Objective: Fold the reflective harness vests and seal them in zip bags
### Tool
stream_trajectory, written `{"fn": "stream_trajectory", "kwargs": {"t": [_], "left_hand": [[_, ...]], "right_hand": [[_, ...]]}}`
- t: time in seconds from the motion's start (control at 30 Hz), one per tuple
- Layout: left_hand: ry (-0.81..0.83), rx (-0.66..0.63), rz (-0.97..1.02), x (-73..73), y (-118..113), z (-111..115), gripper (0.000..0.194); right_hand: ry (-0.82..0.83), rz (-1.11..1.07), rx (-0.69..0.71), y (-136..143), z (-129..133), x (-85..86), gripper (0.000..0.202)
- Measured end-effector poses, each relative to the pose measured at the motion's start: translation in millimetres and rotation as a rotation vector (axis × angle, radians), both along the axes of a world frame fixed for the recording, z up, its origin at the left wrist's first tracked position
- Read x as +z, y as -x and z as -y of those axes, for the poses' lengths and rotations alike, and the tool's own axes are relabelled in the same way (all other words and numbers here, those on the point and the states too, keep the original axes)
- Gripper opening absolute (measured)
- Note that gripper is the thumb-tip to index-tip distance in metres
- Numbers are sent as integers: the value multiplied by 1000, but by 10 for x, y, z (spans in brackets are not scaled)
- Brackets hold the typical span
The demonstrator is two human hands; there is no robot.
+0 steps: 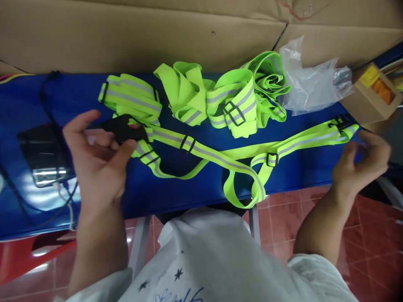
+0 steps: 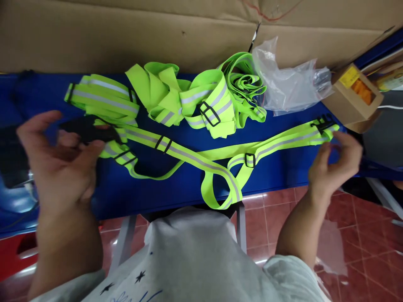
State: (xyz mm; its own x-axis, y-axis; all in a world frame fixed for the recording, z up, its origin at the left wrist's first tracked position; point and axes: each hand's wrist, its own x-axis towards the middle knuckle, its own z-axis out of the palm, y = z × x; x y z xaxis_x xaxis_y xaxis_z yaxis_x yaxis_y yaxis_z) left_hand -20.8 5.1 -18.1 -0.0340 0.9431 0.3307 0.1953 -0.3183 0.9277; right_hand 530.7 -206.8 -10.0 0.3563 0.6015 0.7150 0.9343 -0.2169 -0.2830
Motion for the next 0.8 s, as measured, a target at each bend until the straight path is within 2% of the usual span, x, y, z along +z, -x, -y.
{"fn": "stream_trajectory", "kwargs": {"t": [0.07, 0.1, 0.17, 0.2, 0.27, 0.37, 0.5, 0.6, 0.7, 0.8], "left_hand": [[-24, -44, -6, -29, -73, 46, 89], [-41, -56, -26, -38, -95, 61, 87], [-72, -37, -120, -46, -106, 86, 83], [-97, -18, -175, -44, -99, 99, 82], [-143, 10, -281, -30, -72, 133, 83], [-182, 51, -408, 9, -25, 189, 81], [-211, 69, -372, 27, 40, 219, 79], [-118, 86, -377, -13, 94, 220, 78], [4, 132, -467, -60, 111, 214, 72], [-16, 141, -315, -77, 129, 166, 73]], "right_hand": [[132, -104, 221, 672, -35, 151, 26], [255, -180, 337, 965, -59, 210, 27], [433, -245, 567, 1389, -110, 270, 30], [493, -250, 624, 1510, -133, 270, 33], [553, -215, 661, 1603, -173, 228, 37], [588, -153, 616, 1549, -217, 161, 38], [583, -153, 584, 1470, -228, 208, 35], [532, -169, 572, 1515, -241, 295, 33], [529, -236, 676, 1688, -350, 359, 31], [633, -286, 845, 1913, -565, 412, 31]]}}
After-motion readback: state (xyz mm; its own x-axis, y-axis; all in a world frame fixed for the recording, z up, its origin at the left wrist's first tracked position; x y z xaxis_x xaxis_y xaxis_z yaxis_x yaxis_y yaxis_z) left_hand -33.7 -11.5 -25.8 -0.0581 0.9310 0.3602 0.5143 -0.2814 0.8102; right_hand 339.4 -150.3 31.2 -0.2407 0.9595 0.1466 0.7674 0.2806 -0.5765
